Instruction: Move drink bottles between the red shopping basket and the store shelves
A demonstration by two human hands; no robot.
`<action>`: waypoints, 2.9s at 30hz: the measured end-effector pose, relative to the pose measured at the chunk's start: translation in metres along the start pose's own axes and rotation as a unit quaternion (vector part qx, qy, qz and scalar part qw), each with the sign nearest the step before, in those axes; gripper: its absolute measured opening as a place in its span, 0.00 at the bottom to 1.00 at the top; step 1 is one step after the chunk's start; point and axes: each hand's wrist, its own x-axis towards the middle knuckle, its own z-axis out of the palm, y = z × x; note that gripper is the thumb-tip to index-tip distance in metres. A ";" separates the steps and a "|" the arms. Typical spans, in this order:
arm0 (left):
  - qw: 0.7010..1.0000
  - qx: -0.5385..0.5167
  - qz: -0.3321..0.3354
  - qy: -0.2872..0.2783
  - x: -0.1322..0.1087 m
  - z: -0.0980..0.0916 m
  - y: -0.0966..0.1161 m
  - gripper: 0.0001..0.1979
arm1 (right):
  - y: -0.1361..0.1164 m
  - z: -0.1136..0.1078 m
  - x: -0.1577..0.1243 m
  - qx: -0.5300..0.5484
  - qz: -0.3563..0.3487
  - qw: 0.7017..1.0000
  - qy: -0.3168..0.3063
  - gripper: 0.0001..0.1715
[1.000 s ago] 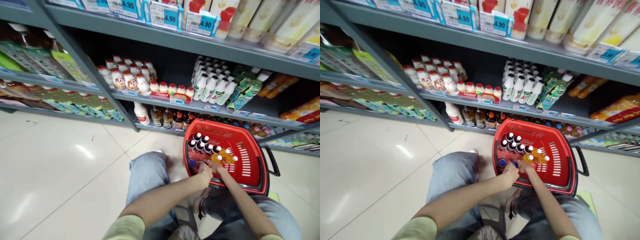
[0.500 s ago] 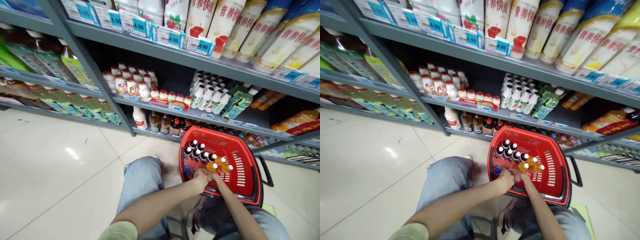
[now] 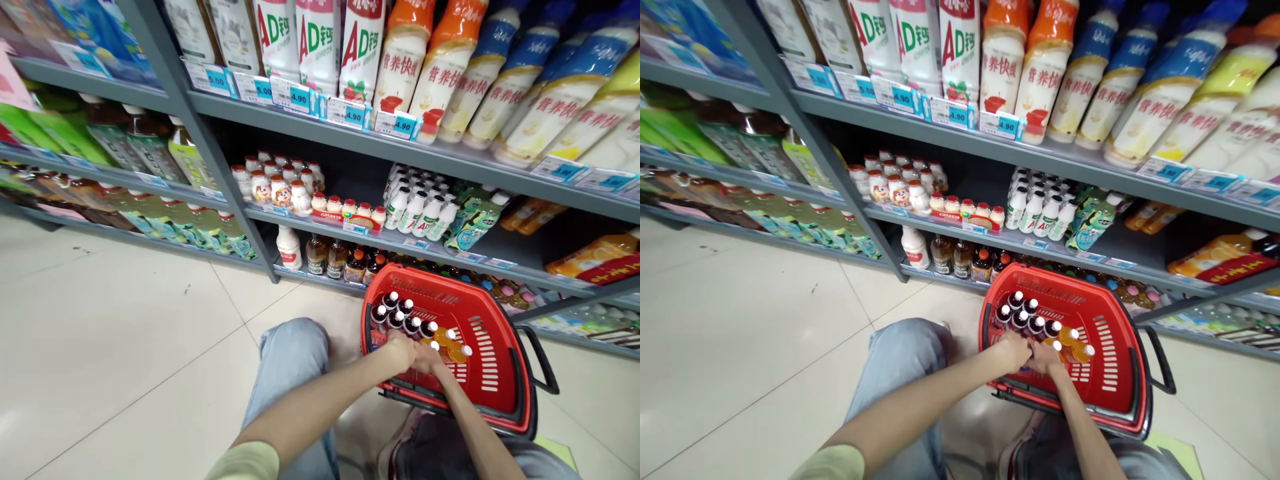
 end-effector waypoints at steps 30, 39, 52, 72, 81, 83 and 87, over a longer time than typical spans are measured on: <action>0.893 -0.229 0.139 0.362 -0.027 -0.002 -0.018 0.30 | 0.078 -0.107 -0.105 0.722 -0.062 0.550 0.416 0.16; 0.805 -0.551 0.177 0.130 -0.047 -0.001 0.063 0.51 | 0.060 -0.129 -0.094 0.782 -0.151 0.532 0.288 0.15; 0.627 -0.769 0.003 0.126 -0.031 -0.025 0.072 0.27 | 0.039 -0.135 -0.062 0.789 -0.080 0.522 0.314 0.17; 0.787 -0.503 -0.103 0.343 -0.032 -0.044 0.045 0.22 | -0.009 -0.111 -0.060 0.876 -0.003 0.368 0.312 0.31; 0.785 -0.515 -0.070 0.338 -0.018 -0.033 0.041 0.31 | 0.001 -0.113 -0.062 0.887 0.009 0.335 0.317 0.29; 0.784 -0.521 -0.058 0.332 -0.019 -0.035 0.042 0.31 | 0.000 -0.115 -0.064 0.886 0.007 0.337 0.319 0.28; 0.786 -0.517 -0.048 0.335 -0.023 -0.040 0.042 0.30 | -0.001 -0.118 -0.066 0.879 -0.022 0.337 0.336 0.27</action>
